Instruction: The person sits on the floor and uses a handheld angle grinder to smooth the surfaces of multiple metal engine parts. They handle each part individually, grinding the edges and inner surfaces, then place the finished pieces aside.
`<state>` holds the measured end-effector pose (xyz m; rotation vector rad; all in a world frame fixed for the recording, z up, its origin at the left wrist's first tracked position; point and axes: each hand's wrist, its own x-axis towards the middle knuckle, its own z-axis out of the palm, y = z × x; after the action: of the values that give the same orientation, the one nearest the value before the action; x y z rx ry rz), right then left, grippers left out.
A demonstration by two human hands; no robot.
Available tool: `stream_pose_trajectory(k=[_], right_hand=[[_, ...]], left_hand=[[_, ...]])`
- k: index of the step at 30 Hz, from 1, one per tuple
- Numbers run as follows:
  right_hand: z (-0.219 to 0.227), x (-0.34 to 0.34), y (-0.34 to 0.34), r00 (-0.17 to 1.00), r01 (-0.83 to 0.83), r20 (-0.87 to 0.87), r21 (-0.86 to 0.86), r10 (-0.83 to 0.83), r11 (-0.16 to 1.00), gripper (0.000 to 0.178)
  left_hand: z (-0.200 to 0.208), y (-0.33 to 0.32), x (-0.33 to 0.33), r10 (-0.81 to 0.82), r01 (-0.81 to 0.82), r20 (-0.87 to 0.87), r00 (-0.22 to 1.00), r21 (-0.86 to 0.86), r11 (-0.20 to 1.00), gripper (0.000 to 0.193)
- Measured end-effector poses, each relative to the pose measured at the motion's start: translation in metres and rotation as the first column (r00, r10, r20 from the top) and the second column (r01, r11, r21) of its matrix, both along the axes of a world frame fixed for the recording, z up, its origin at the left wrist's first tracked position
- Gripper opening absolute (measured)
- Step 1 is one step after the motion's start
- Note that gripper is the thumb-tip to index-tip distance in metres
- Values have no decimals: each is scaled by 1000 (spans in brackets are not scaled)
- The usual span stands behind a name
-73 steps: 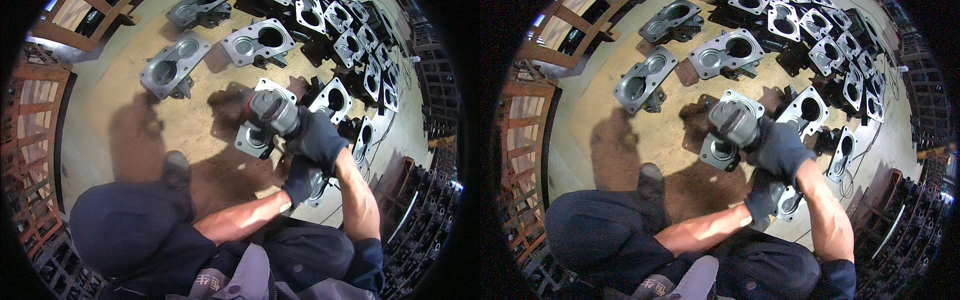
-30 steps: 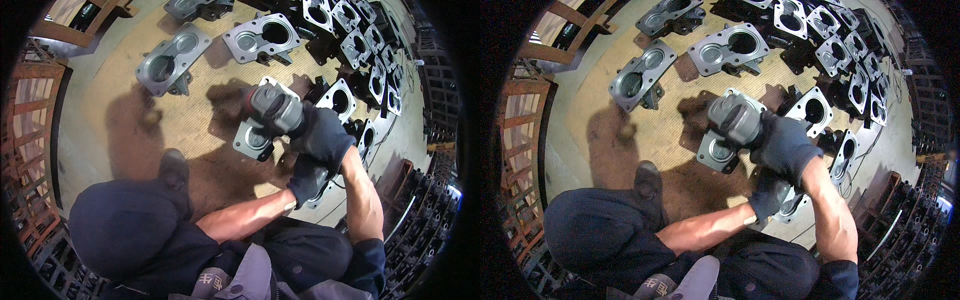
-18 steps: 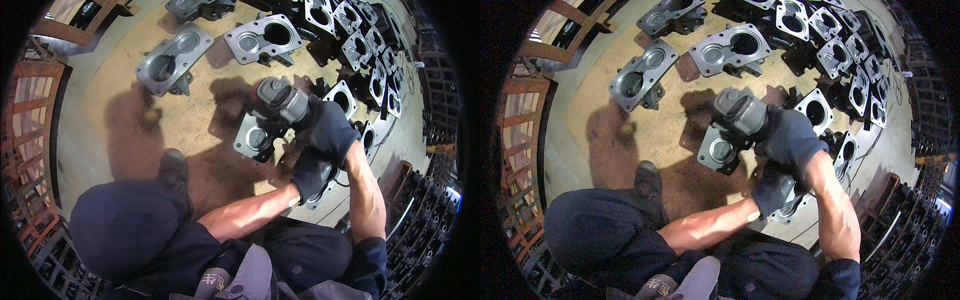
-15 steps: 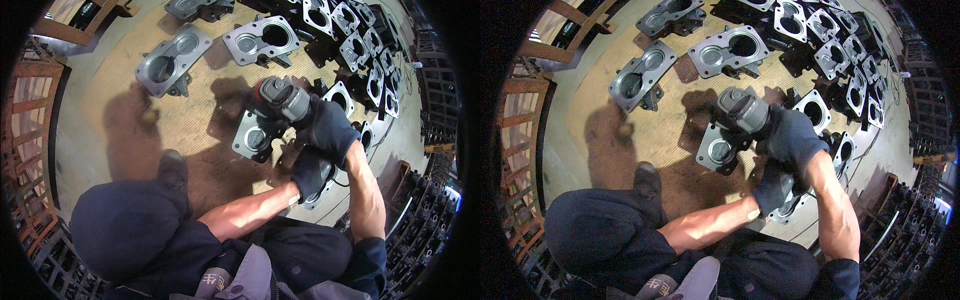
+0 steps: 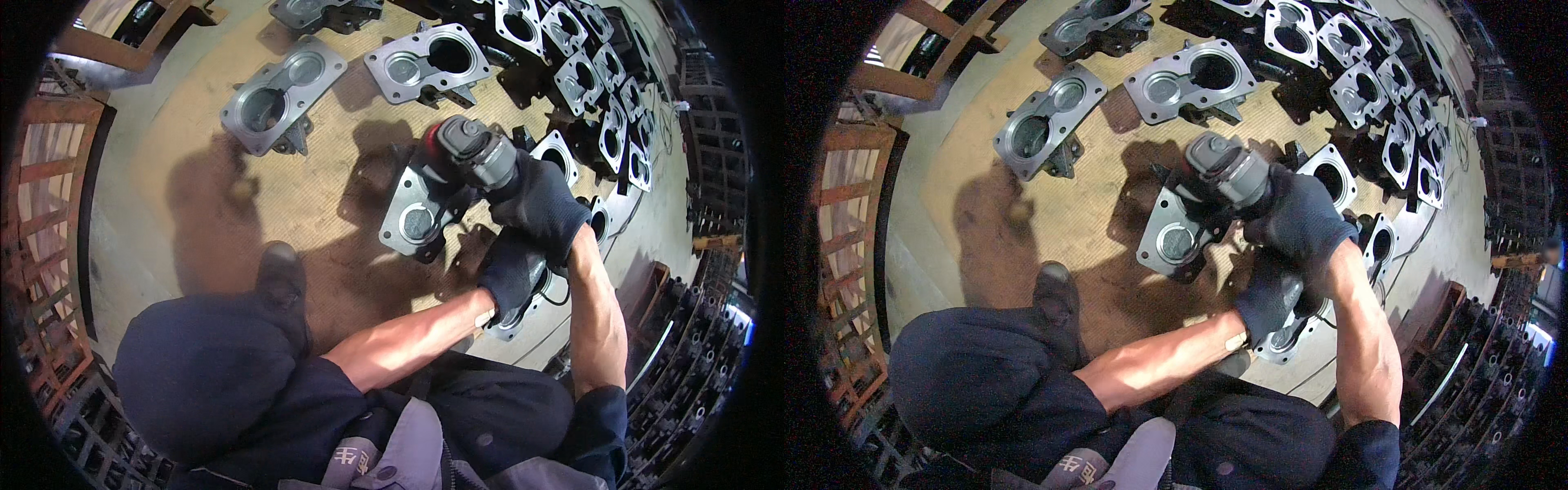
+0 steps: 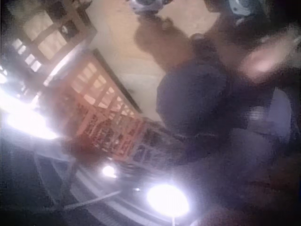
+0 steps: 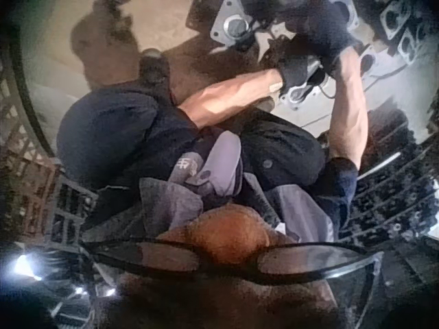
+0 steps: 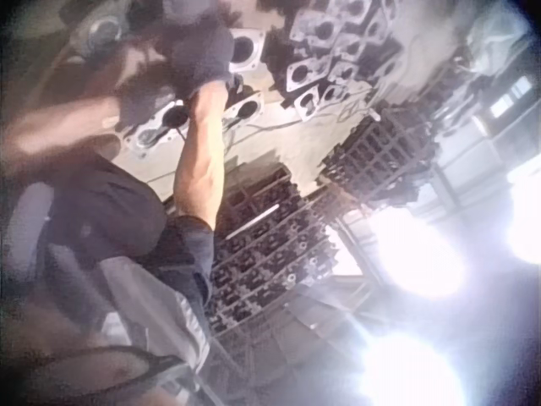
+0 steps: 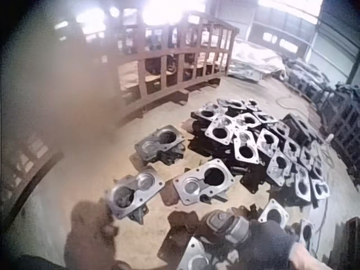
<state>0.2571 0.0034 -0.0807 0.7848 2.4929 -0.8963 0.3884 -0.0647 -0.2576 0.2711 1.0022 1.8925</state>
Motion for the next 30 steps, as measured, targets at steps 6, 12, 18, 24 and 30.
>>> stream_pose_trajectory(k=[6, 12, 18, 24, 30], right_hand=[[1, 18, -20, 981, -168, 105, 24, 165, 985, 63], [5, 26, -44, 959, -268, 81, -48, 271, 962, 58], [-9, 36, -28, 989, -145, 34, 9, 145, 989, 60], [-8, 28, -5, 991, 30, -133, 39, -24, 999, 55], [0, 36, -47, 984, -172, 54, 11, 171, 985, 59]], left_hand=[[5, -52, 36, -131, 155, 207, 970, -106, 982, 49], [-39, -88, 91, -169, 189, 528, 832, 15, 982, 57], [47, -55, 6, -145, 164, 215, 966, -76, 984, 41], [58, -44, -42, -403, 294, -387, 829, -312, 903, 36], [-3, -66, 59, -47, 46, 85, 995, 10, 999, 30]])
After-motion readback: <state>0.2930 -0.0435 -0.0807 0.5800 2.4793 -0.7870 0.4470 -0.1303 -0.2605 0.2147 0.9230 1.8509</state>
